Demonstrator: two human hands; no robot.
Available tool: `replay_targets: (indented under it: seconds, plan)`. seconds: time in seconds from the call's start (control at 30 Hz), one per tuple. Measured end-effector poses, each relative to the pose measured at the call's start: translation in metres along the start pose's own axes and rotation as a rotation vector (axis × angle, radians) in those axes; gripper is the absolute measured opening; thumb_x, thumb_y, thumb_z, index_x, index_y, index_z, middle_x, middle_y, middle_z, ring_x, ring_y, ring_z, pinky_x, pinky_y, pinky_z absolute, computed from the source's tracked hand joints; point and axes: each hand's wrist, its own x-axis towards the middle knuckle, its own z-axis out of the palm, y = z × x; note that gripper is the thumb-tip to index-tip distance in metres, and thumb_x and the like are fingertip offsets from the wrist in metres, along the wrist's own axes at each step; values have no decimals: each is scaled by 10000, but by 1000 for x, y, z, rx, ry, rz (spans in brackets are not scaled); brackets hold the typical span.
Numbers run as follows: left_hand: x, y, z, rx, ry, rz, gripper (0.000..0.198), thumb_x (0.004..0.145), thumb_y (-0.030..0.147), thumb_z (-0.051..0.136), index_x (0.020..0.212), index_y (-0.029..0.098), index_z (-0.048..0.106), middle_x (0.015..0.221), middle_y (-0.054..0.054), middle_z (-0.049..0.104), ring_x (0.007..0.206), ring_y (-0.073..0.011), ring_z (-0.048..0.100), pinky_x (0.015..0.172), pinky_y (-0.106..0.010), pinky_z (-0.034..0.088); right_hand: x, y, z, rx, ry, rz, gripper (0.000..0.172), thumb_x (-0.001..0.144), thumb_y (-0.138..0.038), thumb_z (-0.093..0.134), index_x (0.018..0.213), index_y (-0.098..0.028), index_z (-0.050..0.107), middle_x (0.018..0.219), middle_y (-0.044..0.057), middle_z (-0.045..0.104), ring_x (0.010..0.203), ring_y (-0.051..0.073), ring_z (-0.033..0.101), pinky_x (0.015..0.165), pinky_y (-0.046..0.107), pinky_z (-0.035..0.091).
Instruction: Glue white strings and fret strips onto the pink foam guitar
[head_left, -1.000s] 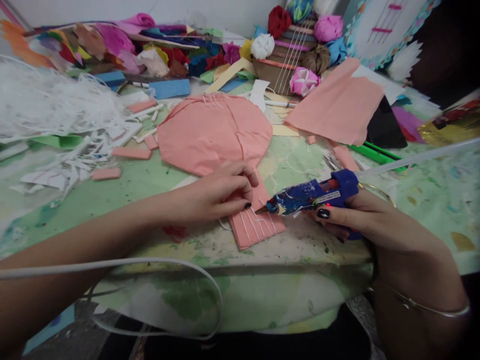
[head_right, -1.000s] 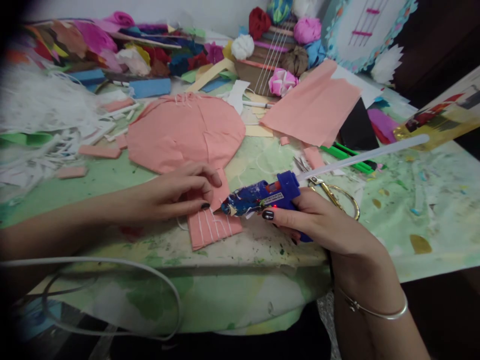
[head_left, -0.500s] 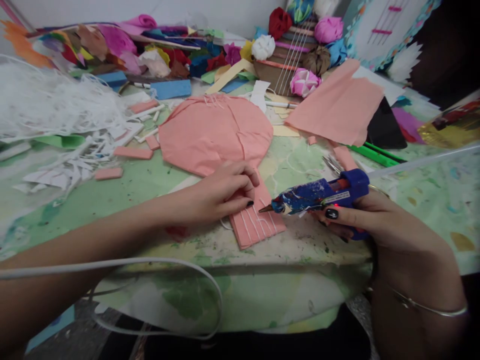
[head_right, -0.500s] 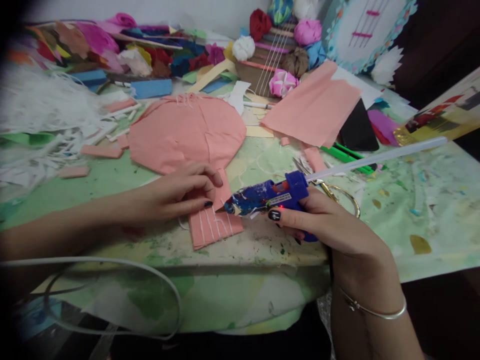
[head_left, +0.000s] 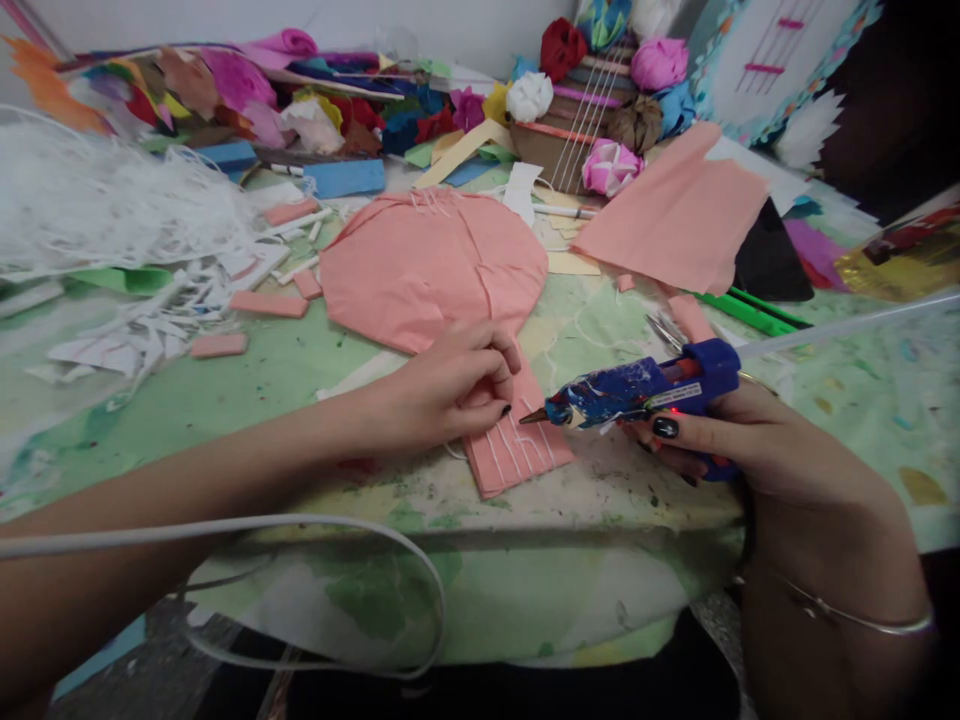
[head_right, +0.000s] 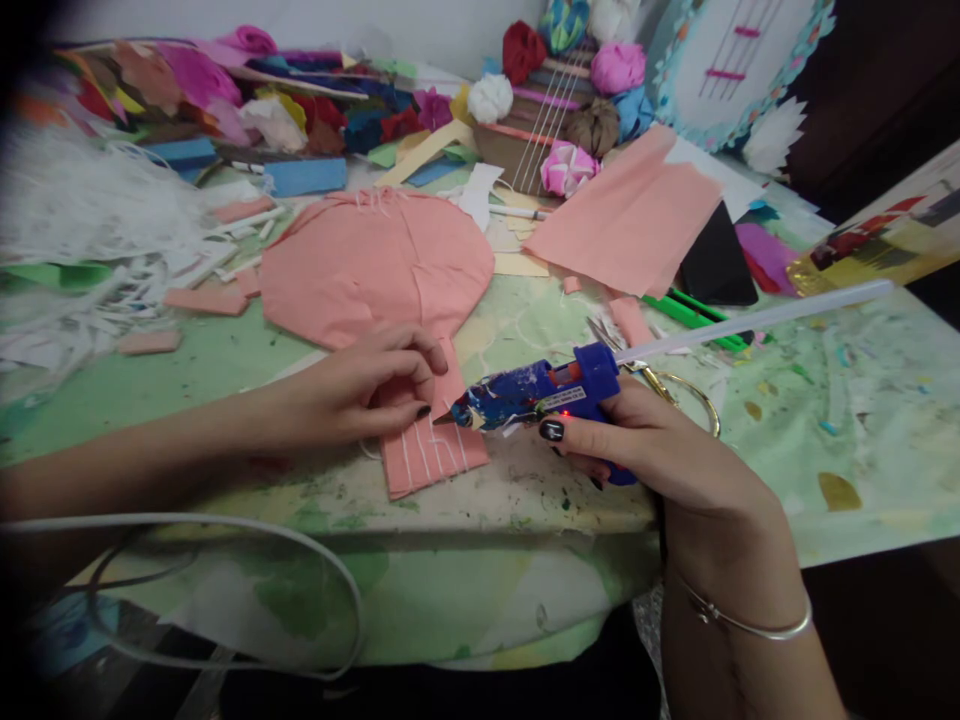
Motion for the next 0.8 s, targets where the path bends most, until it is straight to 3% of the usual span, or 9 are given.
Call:
replay_targets:
  seconds: [0.23, 0.4, 0.6, 0.8]
  plan:
    - [2, 3, 0, -49, 64, -85, 119, 719, 113, 529, 809, 182, 490, 975, -42, 581, 830, -156, 517, 734, -296, 417, 0, 1, -1, 26, 24, 18, 362, 751, -477, 682, 606, -153, 609, 567, 10, 531, 476, 94, 445, 433, 233, 320]
    - [3, 5, 0, -87, 69, -95, 124, 698, 108, 518, 788, 182, 477, 952, -41, 589, 838, -162, 523, 726, -302, 418, 1, 2, -1, 22, 1, -13, 361, 763, -463, 674, 576, -164, 596, 549, 2, 514, 468, 93, 444, 421, 225, 315]
    - [5, 5, -1, -116, 72, -118, 124, 670, 93, 509, 762, 175, 496, 917, -32, 596, 783, -147, 513, 709, -297, 420, 2, 6, -1, 81, -15, -18, 294, 770, -446, 681, 670, -173, 634, 587, -3, 521, 467, 87, 441, 426, 216, 346]
    - [5, 1, -6, -218, 36, -133, 124, 692, 77, 467, 764, 163, 519, 964, -38, 607, 849, -146, 547, 733, -278, 433, 1, 5, 2, 198, 57, -20, 268, 744, -414, 722, 706, -160, 646, 628, 5, 553, 446, 70, 442, 397, 196, 324]
